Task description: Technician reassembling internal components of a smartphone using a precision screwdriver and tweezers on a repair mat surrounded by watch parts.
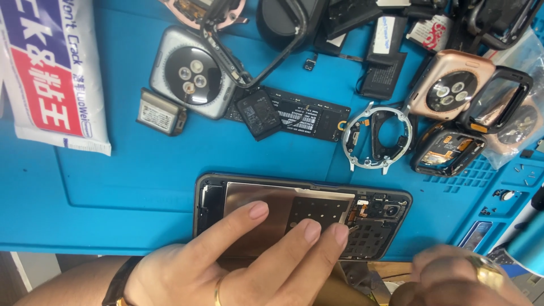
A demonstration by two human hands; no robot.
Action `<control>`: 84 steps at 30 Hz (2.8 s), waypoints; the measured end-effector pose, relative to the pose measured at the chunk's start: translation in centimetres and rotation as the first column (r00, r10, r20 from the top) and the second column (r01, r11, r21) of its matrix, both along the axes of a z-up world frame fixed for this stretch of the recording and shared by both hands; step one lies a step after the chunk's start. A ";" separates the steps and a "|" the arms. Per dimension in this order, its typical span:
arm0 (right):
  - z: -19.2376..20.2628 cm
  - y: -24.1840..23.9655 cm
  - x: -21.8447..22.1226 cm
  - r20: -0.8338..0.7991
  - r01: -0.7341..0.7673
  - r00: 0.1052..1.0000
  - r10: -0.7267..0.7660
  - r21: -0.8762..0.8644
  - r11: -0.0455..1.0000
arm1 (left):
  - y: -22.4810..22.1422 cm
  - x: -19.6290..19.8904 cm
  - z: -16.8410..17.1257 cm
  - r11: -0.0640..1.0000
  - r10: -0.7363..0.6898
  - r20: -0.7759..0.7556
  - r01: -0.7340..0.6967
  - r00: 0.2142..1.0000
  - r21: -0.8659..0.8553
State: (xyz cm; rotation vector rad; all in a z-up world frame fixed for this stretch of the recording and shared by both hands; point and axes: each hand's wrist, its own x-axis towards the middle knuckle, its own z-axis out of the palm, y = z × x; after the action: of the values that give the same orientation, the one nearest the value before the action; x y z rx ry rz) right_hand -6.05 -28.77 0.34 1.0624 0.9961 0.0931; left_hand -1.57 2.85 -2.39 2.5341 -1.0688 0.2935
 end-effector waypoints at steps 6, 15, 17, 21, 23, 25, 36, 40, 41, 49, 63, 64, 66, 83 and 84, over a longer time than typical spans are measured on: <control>1.0 3.4 5.2 -0.885 0.892 0.446 0.133 0.452 0.019 | 0.6 0.3 -0.3 0.995 -0.065 0.104 0.057 0.992 0.076; 0.0 3.2 4.8 -0.874 0.892 0.413 0.255 0.445 0.081 | -1.0 0.0 0.6 0.993 0.122 -0.049 -0.121 0.991 0.010; -0.9 3.4 5.4 -0.729 0.775 0.504 0.463 0.618 0.130 | -1.2 0.4 0.8 0.977 0.154 0.012 -0.155 0.988 0.145; -0.4 3.6 4.6 -0.789 0.828 0.481 0.382 0.552 0.099 | -1.4 1.0 1.1 0.962 0.153 0.079 -0.167 0.985 0.217; -0.5 3.8 4.7 -0.765 0.800 0.516 0.386 0.591 0.101 | -1.6 0.9 1.2 0.956 0.157 0.024 -0.158 0.987 0.246; -0.3 4.2 4.7 -0.767 0.809 0.521 0.375 0.584 0.071 | -1.7 0.6 1.2 0.956 0.152 -0.012 -0.144 0.988 0.254; 1.0 5.5 5.0 -0.828 0.868 0.495 0.263 0.481 -0.121 | -1.4 1.1 1.2 0.983 0.125 -0.005 -0.124 0.992 0.134; 1.0 4.7 4.9 -0.859 0.881 0.469 0.207 0.471 -0.040 | -1.4 1.2 1.5 0.979 0.155 -0.026 -0.150 0.988 0.140; 1.0 4.5 4.9 -0.863 0.883 0.462 0.205 0.468 -0.021 | -1.4 1.1 1.5 0.976 0.158 -0.028 -0.151 0.987 0.156; 1.0 5.3 5.0 -0.848 0.868 0.494 0.194 0.495 -0.047 | -1.4 1.1 1.6 0.981 0.178 -0.095 -0.169 0.979 0.100; -0.1 -2.2 -0.2 -0.933 0.978 0.207 0.293 0.192 -0.081 | -2.1 1.7 2.2 0.973 0.227 -0.174 -0.217 0.958 0.077; -0.4 -0.7 -1.5 -0.889 0.832 0.398 0.227 0.246 -0.496 | -2.2 1.7 2.1 0.974 0.224 -0.181 -0.213 0.958 0.078; 0.1 -2.9 -1.9 -0.842 0.518 0.534 0.078 0.253 -0.817 | -2.3 1.6 2.1 0.976 0.215 -0.186 -0.204 0.959 0.081; -1.8 -21.0 -1.5 -0.940 0.759 -0.128 0.317 -0.299 -0.578 | -3.9 1.5 3.0 0.953 0.168 -0.160 -0.119 0.973 0.279; -4.2 -16.3 -0.1 -0.941 0.757 -0.120 0.318 -0.293 -0.583 | -3.9 1.4 3.0 0.954 0.162 -0.154 -0.115 0.975 0.278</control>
State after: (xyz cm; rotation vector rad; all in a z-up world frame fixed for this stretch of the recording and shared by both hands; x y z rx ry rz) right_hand -6.14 -45.04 -3.91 3.5259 0.2724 -1.5005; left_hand -0.15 -1.06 0.63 2.8187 -0.9174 -0.0427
